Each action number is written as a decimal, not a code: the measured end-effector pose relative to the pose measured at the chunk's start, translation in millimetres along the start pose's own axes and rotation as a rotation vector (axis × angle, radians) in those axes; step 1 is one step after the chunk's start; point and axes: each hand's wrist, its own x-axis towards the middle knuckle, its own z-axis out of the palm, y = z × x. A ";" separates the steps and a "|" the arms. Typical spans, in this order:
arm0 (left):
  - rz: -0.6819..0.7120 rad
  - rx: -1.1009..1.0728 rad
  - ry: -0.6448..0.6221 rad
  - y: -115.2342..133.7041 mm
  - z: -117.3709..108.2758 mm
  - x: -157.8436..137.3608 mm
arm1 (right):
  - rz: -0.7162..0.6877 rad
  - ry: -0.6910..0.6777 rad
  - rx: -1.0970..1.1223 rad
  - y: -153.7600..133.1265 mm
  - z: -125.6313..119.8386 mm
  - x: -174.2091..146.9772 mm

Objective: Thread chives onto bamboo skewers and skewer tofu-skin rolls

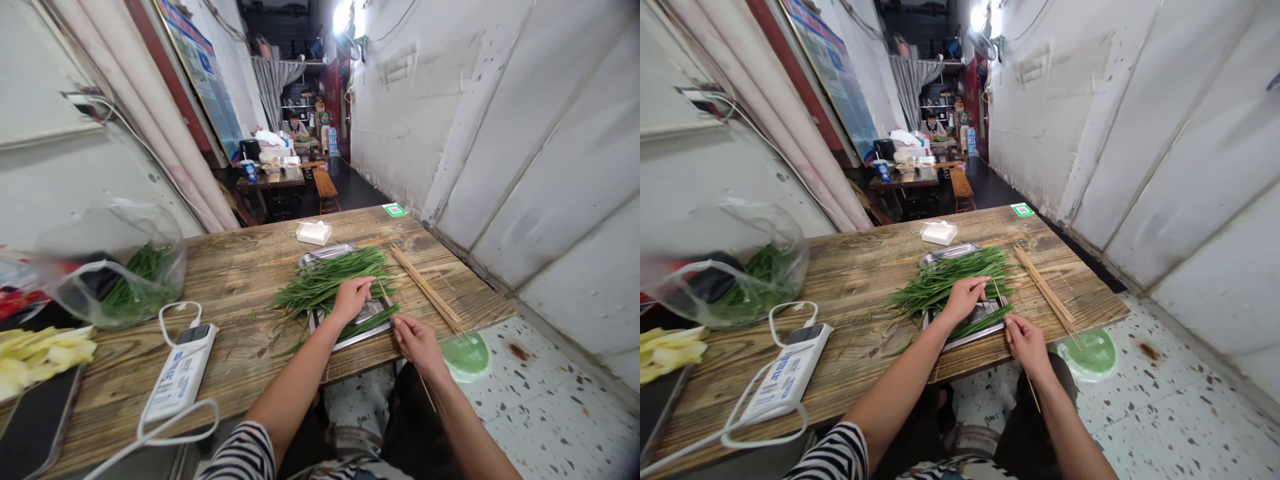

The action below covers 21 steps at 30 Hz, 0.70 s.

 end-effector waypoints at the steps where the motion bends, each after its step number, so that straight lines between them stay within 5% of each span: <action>1: 0.005 0.002 -0.004 0.5 -0.1 -0.2 | 0.002 -0.001 -0.001 -0.2 0.0 -0.1; 10: 0.087 0.057 -0.088 6.0 -3.8 -5.2 | 0.011 0.008 0.025 -1.1 0.7 -1.0; 16: 0.296 0.058 -0.483 11.6 -10.8 -10.4 | -0.008 0.052 0.083 -0.4 1.2 -1.8; 18: 0.360 0.079 -0.450 12.5 -12.6 -9.3 | -0.015 0.056 0.084 -0.3 1.4 -2.5; 21: 0.315 0.210 -0.211 8.5 -11.1 -4.7 | -0.024 0.060 0.074 0.3 1.8 -2.7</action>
